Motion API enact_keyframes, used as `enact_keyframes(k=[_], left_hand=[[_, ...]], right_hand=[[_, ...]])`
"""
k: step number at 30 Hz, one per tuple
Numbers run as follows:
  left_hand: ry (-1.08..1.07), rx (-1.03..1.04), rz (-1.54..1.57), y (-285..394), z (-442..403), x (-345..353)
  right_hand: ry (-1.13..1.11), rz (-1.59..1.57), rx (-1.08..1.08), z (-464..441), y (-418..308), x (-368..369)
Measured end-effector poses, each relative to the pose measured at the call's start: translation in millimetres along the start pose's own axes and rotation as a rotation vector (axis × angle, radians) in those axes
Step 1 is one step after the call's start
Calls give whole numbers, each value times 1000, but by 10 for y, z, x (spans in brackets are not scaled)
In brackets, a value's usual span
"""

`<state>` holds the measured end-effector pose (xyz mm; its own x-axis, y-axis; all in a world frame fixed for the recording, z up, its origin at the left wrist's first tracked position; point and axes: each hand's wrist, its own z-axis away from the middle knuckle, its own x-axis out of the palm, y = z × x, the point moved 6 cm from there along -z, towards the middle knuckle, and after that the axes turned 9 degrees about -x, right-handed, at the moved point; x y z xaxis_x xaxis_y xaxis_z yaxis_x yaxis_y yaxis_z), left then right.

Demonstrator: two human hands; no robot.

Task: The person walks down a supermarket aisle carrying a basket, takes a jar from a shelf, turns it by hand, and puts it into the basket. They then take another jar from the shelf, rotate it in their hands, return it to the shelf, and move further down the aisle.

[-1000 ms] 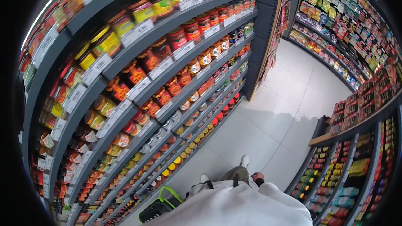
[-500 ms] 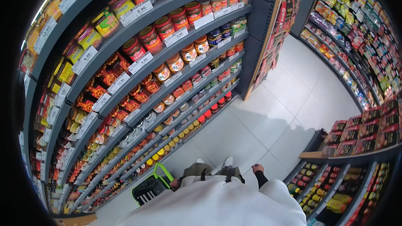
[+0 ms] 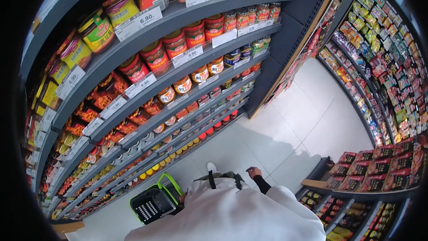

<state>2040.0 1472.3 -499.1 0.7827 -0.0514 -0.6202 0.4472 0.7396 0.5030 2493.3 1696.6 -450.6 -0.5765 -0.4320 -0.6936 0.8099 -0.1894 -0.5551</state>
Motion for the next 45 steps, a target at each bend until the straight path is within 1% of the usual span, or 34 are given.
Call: enact_keyframes(k=[3,6,9,14,17,18,19,20,21,22,23,24,25,26,27,28,30,32,35,37,38,40,41,44,45], left_hand=[[4,-67,-2,64,-60,130],[-1,-141,-10,164,-97,247],[5,-231,-17,323,-149,420],[52,-405,-46,692,-236,765],[212,-586,-24,910,-333,845],[311,-664,15,1045,-287,824],[394,-728,218,1400,-59,617],[593,-866,243,1424,10,605],[598,-754,300,1467,-106,593],[682,-681,278,1605,-105,537],[564,-653,367,1657,-117,573],[624,-605,406,1852,-26,495],[647,-583,413,1933,4,500],[681,-560,420,2237,138,402],[656,-606,356,2236,116,461],[676,-646,310,2306,141,488],[723,-595,268,2440,187,570],[710,-548,317,2781,293,547],[677,-483,331,3200,368,589],[683,-458,297,3372,393,596],[696,-471,310,3411,415,573],[719,-505,332,3432,490,500],[713,-529,308,3547,595,372],[808,-544,298,3445,789,145],[831,-533,338,3358,822,95]], right_hand=[[35,103,-21,-192,-26,-300],[52,112,35,-322,95,-529],[36,91,137,-466,285,-692],[-2,132,68,-880,481,-977],[-77,151,5,-1241,665,-1181],[-105,154,-25,-1436,703,-1280],[-120,179,-49,-1572,689,-1435],[-99,160,-112,-1733,720,-1561],[-73,142,-124,-1891,749,-1709],[-51,127,-134,-2036,840,-1837],[-83,94,-107,-2175,969,-1943],[-115,61,-78,-2333,1156,-2003],[-114,48,-52,-2458,1271,-2099],[-110,36,-27,-2572,1389,-2189],[-119,42,-15,-2680,1515,-2252],[-128,47,-40,-2751,1543,-2328],[-179,81,2,-2839,1602,-2454],[-184,106,-48,-2934,1693,-2451],[-211,104,-62,-3062,1672,-2327],[-261,97,-126,-3049,1499,-2233],[-285,90,-174,-3045,1452,-2168],[-351,47,-176,-2922,1236,-2140],[-385,25,-177,-2870,1138,-2148],[-452,37,-178,-2782,995,-2134],[-422,23,-162,-2766,1011,-2142]])
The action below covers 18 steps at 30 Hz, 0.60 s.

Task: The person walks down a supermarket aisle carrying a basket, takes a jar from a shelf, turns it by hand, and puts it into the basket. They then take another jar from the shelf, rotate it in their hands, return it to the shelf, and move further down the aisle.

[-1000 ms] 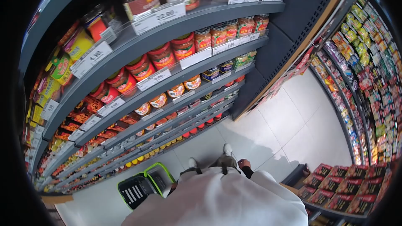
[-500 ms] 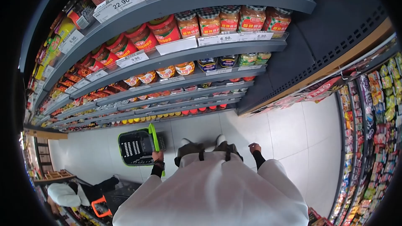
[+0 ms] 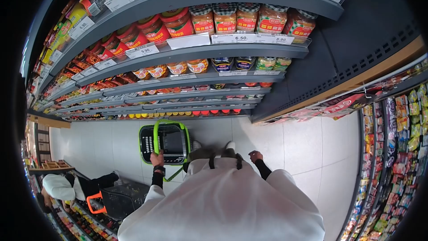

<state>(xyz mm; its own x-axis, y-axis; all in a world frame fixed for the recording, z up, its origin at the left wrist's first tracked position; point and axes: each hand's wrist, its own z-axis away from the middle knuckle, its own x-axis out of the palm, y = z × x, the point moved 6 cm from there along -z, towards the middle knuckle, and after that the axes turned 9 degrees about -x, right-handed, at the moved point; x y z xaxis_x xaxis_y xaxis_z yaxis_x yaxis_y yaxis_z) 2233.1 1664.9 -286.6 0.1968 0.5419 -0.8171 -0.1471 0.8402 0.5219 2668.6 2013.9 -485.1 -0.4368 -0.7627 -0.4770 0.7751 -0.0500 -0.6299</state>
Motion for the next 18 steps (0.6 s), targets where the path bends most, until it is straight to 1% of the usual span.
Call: enact_keyframes(k=[1,2,3,5,7,8,9,10,13,14,17,18], left_hand=[[9,-3,44,-81,-84,-65],[13,2,80,-301,-257,-24],[-13,-4,82,-436,-384,-26],[35,47,4,-523,-503,-105],[205,19,-302,-521,-550,-265],[188,-37,-335,-531,-572,-343],[169,-93,-370,-390,-520,-494],[190,-96,-323,-489,-601,-529],[363,-66,-353,-852,-883,-557],[400,-21,-291,-948,-964,-587],[311,-157,-356,-1192,-1225,-607],[227,-219,-381,-1177,-1255,-655]], right_hand=[[-3,3,11,18,-6,-9],[-3,6,23,55,-23,-38],[-3,10,37,92,-15,-62],[-23,27,55,60,138,-67],[-20,44,69,80,218,-120],[-6,51,76,107,235,-156],[7,59,85,157,249,-192],[27,45,86,202,252,-227],[76,68,91,350,223,-299],[89,60,107,409,226,-296],[104,52,153,580,255,-189],[96,58,166,650,233,-126]])
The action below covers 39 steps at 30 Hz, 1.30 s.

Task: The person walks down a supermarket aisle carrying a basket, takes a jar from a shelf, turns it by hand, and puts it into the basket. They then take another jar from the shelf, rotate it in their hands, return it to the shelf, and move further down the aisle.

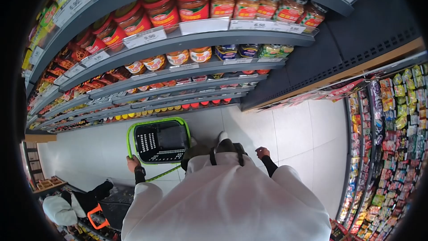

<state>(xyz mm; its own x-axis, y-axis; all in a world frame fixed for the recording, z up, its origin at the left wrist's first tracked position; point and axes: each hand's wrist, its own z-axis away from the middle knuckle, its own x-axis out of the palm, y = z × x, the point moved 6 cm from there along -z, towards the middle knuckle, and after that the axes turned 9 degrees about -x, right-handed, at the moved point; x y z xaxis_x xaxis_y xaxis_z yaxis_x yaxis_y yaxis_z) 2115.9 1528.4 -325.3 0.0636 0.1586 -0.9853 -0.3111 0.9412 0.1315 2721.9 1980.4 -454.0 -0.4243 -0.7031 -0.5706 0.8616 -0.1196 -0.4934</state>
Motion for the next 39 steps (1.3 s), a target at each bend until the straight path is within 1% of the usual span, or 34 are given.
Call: enact_keyframes(k=[3,4,6,7,8,9,11,14,15,17,18,21,22,23,24,25,26,27,28,29,31,32,33,34,35,37,39], left_hand=[[-70,94,36,-253,-306,204],[-49,193,104,-338,-400,247],[-275,71,243,-590,-524,427],[-385,15,313,-577,-500,390],[-460,-77,380,-600,-437,333],[-464,-76,444,-603,-406,278],[-523,-112,430,-718,-477,351],[-408,-11,494,-1101,-822,842],[-332,-8,369,-1049,-829,723],[-179,1,121,-813,-713,327],[-178,38,154,-785,-746,302],[-208,255,519,-731,-882,315],[-321,224,698,-848,-1028,498],[-407,183,767,-973,-1184,653],[-448,54,733,-1038,-1166,621],[-407,59,804,-1269,-1240,803],[-429,-134,901,-1578,-1290,1059],[-446,-235,909,-1837,-1302,1258],[-528,-391,819,-2086,-1287,1462],[-410,-470,1102,-2298,-1254,1655],[-622,-959,1208,-2458,-850,1815],[-601,-989,1295,-2401,-678,1960],[-625,-968,1376,-2424,-591,2217],[-709,-1028,1481,-2413,-485,2455],[-674,-1039,1435,-2277,-380,2564],[-772,-1065,1354,-2146,-321,3012],[-837,-716,1372,-2059,-110,3054]], right_hand=[[-46,36,31,238,-156,201],[-64,49,36,279,-232,282],[-115,57,32,297,-381,477],[-139,56,30,281,-435,589],[-138,87,-25,248,-514,680],[-134,61,-35,248,-597,757],[-124,9,-47,204,-761,902],[-75,11,-129,214,-1036,1026],[-62,12,-158,217,-1080,1075],[-60,4,-129,257,-1070,1167],[-58,7,-123,280,-1061,1193],[-45,39,-97,399,-960,1227],[-36,51,-81,458,-924,1247],[-25,49,-58,526,-903,1255],[-16,52,-28,647,-853,1247],[-7,61,3,760,-777,1220],[-12,60,21,838,-729,1192],[-20,59,36,927,-664,1184],[-47,130,6,1016,-644,1151],[-45,128,58,1105,-662,1080],[-57,119,161,1305,-619,1026],[-71,167,180,1346,-607,998],[-63,185,171,1405,-609,966],[-52,199,163,1470,-585,949],[-31,214,151,1481,-585,901],[-22,190,159,1565,-596,847],[-4,167,147,1656,-577,820]])
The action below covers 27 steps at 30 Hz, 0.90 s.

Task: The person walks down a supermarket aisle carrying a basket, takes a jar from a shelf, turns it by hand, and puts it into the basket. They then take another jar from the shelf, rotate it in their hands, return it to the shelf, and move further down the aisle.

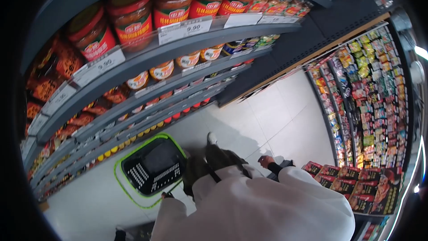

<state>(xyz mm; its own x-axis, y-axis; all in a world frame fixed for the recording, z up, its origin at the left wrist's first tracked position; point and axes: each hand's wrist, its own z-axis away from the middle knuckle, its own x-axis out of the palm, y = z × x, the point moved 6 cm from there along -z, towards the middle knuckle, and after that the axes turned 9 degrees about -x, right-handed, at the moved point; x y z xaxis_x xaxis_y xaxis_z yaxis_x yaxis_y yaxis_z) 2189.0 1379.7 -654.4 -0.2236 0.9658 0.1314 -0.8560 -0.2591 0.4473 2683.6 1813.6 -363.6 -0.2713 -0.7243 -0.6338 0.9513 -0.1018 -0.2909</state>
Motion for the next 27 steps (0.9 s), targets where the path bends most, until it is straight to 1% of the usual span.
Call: enact_keyframes(k=[2,3,5,6,7,8,10,14,17,19,22,27], left_hand=[[-208,208,-141,-112,5,365],[-185,283,-321,-165,9,469],[-28,290,-813,-249,-27,593],[19,285,-1037,-268,-15,677],[39,287,-1228,-287,-23,775],[53,285,-1403,-314,-36,859],[29,301,-1639,-373,-89,991],[-68,347,-1867,-468,-282,1139],[-139,373,-1986,-515,-368,1172],[-173,404,-2086,-562,-438,1119],[-212,467,-2216,-533,-478,1100],[-328,557,-2304,-409,-481,1115]], right_hand=[[-23,44,-9,33,67,52],[9,47,29,96,61,42],[-2,13,74,175,130,114],[-50,90,63,233,136,159],[-24,29,121,271,229,212],[24,194,0,311,251,244],[108,406,-35,424,369,271],[85,433,-29,430,825,300],[15,419,93,452,897,106],[-21,403,175,441,891,37],[-38,380,230,373,810,-4],[-50,345,149,242,517,-14]])
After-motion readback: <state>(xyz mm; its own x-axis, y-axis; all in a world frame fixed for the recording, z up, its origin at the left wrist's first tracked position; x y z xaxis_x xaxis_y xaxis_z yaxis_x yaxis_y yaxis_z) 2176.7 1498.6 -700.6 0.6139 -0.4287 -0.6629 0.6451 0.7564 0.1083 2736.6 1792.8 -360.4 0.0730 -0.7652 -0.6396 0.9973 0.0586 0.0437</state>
